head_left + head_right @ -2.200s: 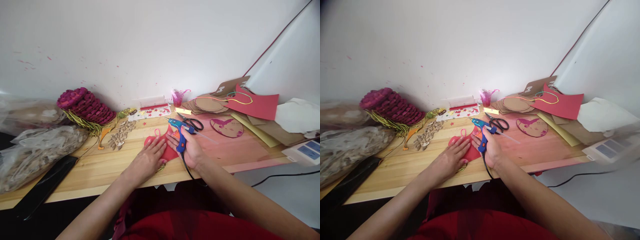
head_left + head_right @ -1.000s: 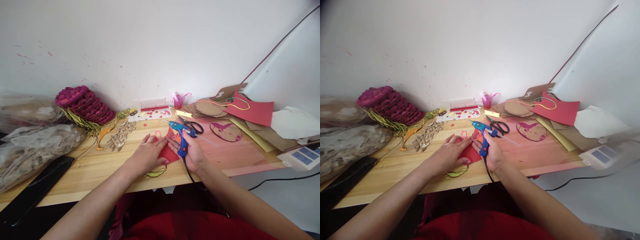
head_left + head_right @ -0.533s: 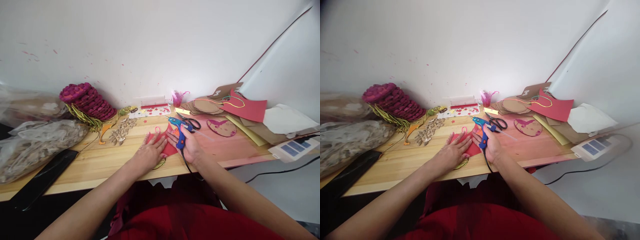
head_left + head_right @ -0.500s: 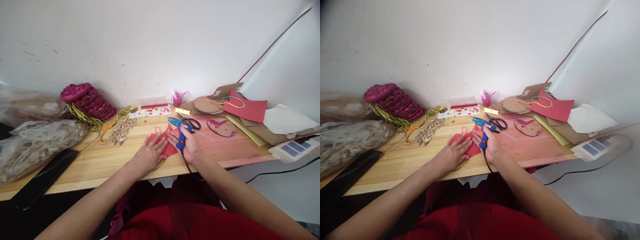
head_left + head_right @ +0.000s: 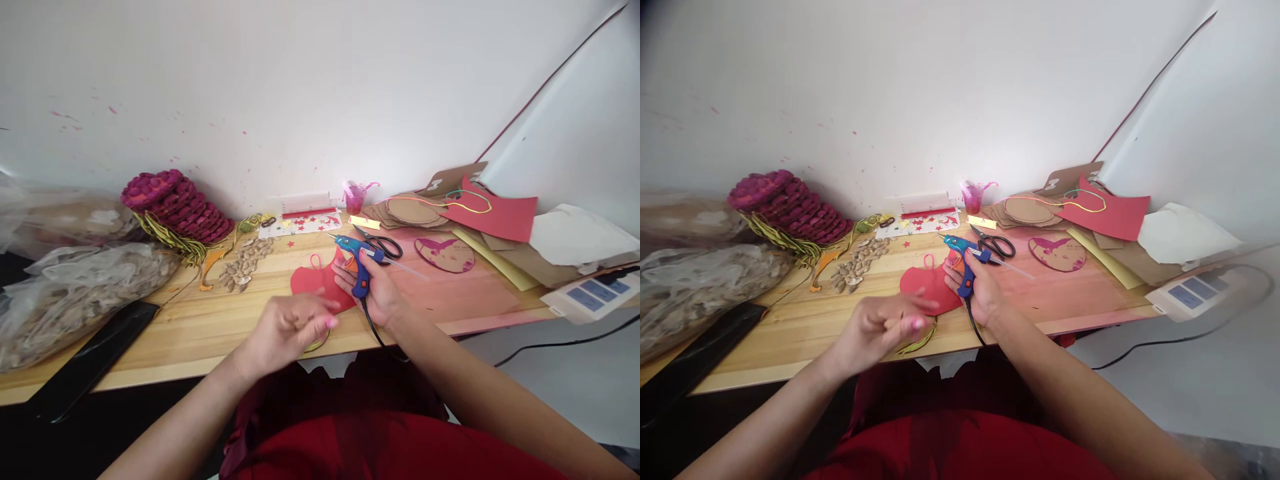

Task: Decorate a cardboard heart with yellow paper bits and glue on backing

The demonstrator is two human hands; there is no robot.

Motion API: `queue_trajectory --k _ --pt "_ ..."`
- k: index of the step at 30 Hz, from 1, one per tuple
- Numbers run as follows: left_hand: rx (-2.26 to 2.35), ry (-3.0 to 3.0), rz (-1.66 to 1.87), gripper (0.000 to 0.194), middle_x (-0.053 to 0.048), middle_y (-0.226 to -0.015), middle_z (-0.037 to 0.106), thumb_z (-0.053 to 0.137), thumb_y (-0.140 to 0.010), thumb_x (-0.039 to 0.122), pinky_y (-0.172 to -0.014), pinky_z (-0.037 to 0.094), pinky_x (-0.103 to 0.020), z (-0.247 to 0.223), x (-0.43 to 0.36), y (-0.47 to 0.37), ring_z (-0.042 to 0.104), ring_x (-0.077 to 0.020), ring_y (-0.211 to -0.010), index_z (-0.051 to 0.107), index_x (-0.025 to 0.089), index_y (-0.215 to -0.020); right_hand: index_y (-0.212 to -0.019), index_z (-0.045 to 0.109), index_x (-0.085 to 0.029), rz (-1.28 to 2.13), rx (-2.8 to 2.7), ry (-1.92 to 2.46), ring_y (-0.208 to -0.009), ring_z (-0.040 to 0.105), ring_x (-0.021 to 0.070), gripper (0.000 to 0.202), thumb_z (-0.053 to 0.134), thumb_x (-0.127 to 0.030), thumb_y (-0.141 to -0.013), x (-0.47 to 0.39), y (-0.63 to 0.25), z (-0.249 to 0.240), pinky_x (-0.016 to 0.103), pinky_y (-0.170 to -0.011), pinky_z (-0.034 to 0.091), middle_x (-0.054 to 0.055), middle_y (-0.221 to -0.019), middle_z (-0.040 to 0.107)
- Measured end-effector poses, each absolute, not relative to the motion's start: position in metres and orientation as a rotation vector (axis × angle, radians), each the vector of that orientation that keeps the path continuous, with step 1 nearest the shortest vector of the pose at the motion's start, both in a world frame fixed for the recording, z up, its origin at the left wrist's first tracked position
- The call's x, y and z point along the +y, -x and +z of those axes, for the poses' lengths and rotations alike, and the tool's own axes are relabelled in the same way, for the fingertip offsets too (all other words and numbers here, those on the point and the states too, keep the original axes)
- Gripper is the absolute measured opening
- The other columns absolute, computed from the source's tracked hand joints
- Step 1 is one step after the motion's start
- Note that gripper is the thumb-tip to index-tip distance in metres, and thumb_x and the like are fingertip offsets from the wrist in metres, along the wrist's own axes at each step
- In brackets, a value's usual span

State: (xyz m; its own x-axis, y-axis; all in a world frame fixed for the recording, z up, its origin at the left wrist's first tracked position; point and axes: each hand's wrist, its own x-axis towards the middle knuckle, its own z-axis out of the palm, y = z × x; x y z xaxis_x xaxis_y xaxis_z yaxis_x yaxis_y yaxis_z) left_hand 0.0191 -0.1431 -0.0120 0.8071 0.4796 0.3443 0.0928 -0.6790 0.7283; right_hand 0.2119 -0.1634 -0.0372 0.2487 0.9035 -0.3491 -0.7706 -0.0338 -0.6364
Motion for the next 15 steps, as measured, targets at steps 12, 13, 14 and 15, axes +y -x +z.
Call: queue_trajectory --k 12,13,14,15 --pt "0.432 -2.468 0.345 0.043 -0.008 -0.139 0.053 0.039 -0.098 0.037 -0.111 0.034 -0.040 0.008 -0.140 -0.023 0.046 -0.0216 -0.132 0.048 0.024 -0.138 -0.106 0.065 -0.019 1.377 -0.173 0.845 -0.096 0.071 0.0192 0.024 0.051 -0.034 -0.094 -0.163 -0.213 -0.040 0.033 -0.085 0.057 0.008 -0.099 0.075" --pt "0.591 -2.550 0.384 0.047 -0.010 -0.145 0.046 0.037 -0.098 0.038 -0.113 0.029 -0.046 0.005 -0.138 -0.026 0.038 -0.0241 -0.137 0.043 0.021 -0.141 -0.106 0.065 -0.019 1.379 -0.164 0.835 -0.096 0.071 0.0193 0.024 0.051 -0.034 -0.093 -0.163 -0.213 -0.040 0.033 -0.086 0.057 0.008 -0.099 0.076" --pt "0.652 -2.609 0.360 0.051 -0.014 -0.148 0.041 0.039 -0.097 0.040 -0.114 0.026 -0.050 0.001 -0.137 -0.028 0.033 -0.0276 -0.139 0.041 0.017 -0.142 -0.105 0.065 -0.020 1.378 -0.153 0.829 -0.096 0.071 0.0194 0.024 0.051 -0.035 -0.093 -0.163 -0.213 -0.040 0.033 -0.086 0.057 0.007 -0.098 0.076" --pt "0.597 -2.632 0.299 0.055 -0.017 -0.147 0.041 0.043 -0.095 0.043 -0.113 0.026 -0.052 -0.001 -0.137 -0.030 0.033 -0.0305 -0.139 0.043 0.014 -0.141 -0.105 0.065 -0.020 1.375 -0.143 0.826 -0.097 0.071 0.0195 0.023 0.051 -0.034 -0.094 -0.163 -0.213 -0.040 0.034 -0.087 0.056 0.007 -0.098 0.076"
